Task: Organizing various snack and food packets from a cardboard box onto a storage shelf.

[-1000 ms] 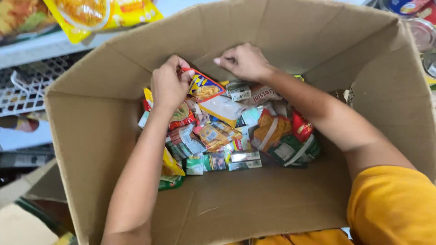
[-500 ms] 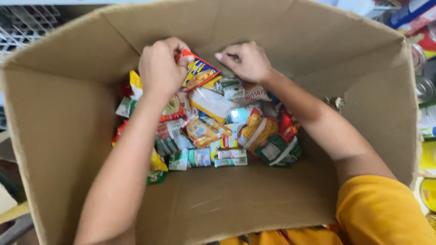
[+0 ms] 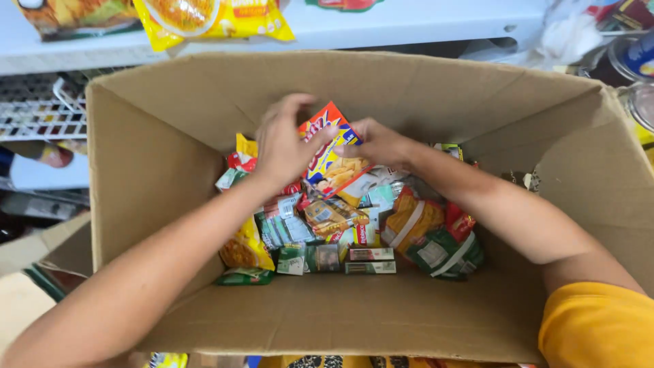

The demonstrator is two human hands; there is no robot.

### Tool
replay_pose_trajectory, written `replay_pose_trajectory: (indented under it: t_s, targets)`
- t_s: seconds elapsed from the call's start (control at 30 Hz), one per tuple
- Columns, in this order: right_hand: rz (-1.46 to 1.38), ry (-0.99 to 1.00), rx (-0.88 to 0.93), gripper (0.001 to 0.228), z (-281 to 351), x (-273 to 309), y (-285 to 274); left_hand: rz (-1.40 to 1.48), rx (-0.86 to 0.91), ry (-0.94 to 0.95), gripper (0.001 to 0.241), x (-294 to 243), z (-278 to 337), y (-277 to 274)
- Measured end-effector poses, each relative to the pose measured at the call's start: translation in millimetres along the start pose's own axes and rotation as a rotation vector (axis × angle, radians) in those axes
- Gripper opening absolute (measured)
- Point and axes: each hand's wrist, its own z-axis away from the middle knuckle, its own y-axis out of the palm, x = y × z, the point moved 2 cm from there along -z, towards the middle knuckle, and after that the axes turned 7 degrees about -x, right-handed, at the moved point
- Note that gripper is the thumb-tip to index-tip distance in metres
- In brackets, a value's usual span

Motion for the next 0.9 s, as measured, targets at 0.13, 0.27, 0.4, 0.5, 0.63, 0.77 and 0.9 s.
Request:
replay_pose_trajectory:
  t_s: [0.13, 0.27, 0.4, 0.5, 0.63, 0.77, 0.9]
  targets:
    - [-0.136, 0.054, -0.054, 0.028, 2, 1, 20, 0.308, -0.159, -0.282, 0.065, 28, 58, 12]
    - [-0.385, 0.078, -0.097, 0.036, 13, -8, 36, 0.988, 0.036, -1.107, 0.036, 24, 87, 23]
    - [-0.563, 0.154, -0.241, 0.049, 28, 6, 48, 0.945, 0.133, -1.164, 0.026, 26, 95, 28]
    - [-0.592, 0.005, -0.234, 0.050, 19, 4, 44, 0.909, 0.124, -1.220, 0.027, 21, 95, 14]
    - [-0.384, -0.083, -0.293, 0.049, 25, 7, 44, 0.891, 0.104, -1.179, 0.027, 23, 94, 9]
    - [-0.656, -0.026, -0.229, 0.045, 32, 24, 51, 0.875, 0.146, -0.992, 0.026, 31, 96, 9]
    - [-0.796, 0.105, -0.124, 0.051, 29, 29, 59, 0.752, 0.318, -0.969, 0.026, 29, 82, -19]
